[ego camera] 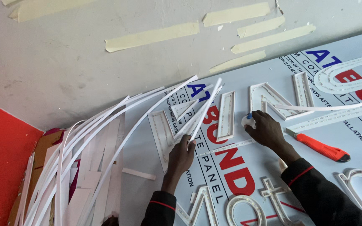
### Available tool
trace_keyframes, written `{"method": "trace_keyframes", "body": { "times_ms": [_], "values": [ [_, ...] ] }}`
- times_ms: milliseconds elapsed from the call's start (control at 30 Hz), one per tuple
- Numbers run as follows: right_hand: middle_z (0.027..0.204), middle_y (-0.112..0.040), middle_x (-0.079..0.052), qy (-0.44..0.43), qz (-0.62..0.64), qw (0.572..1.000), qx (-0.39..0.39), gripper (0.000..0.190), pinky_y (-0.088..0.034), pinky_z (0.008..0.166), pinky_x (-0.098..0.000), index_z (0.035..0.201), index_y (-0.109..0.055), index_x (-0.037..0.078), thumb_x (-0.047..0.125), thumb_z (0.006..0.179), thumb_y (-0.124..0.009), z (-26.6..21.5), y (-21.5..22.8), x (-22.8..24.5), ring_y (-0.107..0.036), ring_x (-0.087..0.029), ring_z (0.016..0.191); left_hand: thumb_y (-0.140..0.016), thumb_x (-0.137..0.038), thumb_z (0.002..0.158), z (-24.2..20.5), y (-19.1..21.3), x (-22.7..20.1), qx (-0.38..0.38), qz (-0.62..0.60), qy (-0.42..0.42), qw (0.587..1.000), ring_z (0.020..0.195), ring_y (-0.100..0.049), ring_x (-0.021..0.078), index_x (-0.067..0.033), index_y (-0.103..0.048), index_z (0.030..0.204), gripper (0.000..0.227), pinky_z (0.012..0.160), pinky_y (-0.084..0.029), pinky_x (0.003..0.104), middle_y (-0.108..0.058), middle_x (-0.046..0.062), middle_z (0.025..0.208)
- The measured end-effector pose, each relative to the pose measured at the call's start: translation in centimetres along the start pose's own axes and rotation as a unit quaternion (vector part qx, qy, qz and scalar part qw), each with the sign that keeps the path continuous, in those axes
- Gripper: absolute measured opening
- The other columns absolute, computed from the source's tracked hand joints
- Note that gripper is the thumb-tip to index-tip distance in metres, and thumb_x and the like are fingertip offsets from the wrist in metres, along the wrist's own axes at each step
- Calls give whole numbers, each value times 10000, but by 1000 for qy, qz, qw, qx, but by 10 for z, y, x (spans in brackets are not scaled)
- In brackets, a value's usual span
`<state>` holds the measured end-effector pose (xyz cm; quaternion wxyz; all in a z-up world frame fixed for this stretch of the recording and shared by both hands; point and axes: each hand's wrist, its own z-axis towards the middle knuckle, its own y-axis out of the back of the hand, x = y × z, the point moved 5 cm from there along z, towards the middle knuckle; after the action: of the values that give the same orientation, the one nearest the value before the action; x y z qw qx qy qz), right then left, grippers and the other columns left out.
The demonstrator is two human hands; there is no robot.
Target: The person assembles white plastic letter frames on a workbench, applying glue from a bottle to the edges and inserting white plastic strips into the grooves. They handle several letter pieces, including the letter 'A', and use a utility knife to trim the strips to fit.
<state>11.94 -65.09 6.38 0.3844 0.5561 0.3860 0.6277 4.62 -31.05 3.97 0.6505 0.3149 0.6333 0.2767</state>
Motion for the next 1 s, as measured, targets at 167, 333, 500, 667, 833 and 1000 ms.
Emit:
{"method": "trace_keyframes", "body": {
  "times_ms": [167,333,500,667,833,1000],
  "values": [
    [1097,-771,-153,-22,32,997,-67,444,-665,900,-631,1405,-707,135,342,1019,-783,44,1,-36,-792,-420,1085,-592,-194,1092,29,-17,-35,-56,136,-49,988,993,-837,338,-113,-663,1401,327,750,-696,466,-814,163,1135],
    [1193,-790,-192,36,86,994,-64,454,-659,889,-632,1449,-718,84,228,1024,-782,60,-15,-16,-821,-417,1058,-719,-119,1016,67,-41,-71,-125,230,-119,958,1060,-796,417,-34,-630,1447,449,724,-682,485,-741,235,1194],
    [1157,-798,-175,2,137,984,-118,456,-610,885,-641,1364,-679,126,364,1003,-823,83,-37,-44,-776,-428,1073,-781,-112,970,85,-48,-97,-149,242,-102,953,1044,-762,378,-29,-721,1280,327,809,-649,503,-733,184,1119],
    [1194,-794,-261,21,168,967,-188,379,-579,936,-646,1339,-656,16,170,1044,-839,133,6,-46,-757,-480,1147,-734,-156,952,81,-58,-63,-216,244,-49,944,1023,-735,352,-74,-712,1170,233,771,-647,487,-671,135,1075],
    [1182,-816,-254,21,172,965,-195,388,-569,963,-653,1329,-611,18,91,1042,-861,193,-2,-66,-790,-475,1132,-637,-117,999,76,-47,-42,-240,165,3,957,1015,-741,339,-111,-698,1166,178,806,-667,487,-663,116,1091],
    [1228,-816,-255,15,168,972,-161,447,-571,1052,-694,1429,-565,22,75,1065,-819,185,-11,-61,-772,-503,1214,-668,-67,981,68,-32,-58,-250,149,4,957,972,-776,346,-115,-724,1212,243,783,-689,487,-701,127,1066]
  ]
}}
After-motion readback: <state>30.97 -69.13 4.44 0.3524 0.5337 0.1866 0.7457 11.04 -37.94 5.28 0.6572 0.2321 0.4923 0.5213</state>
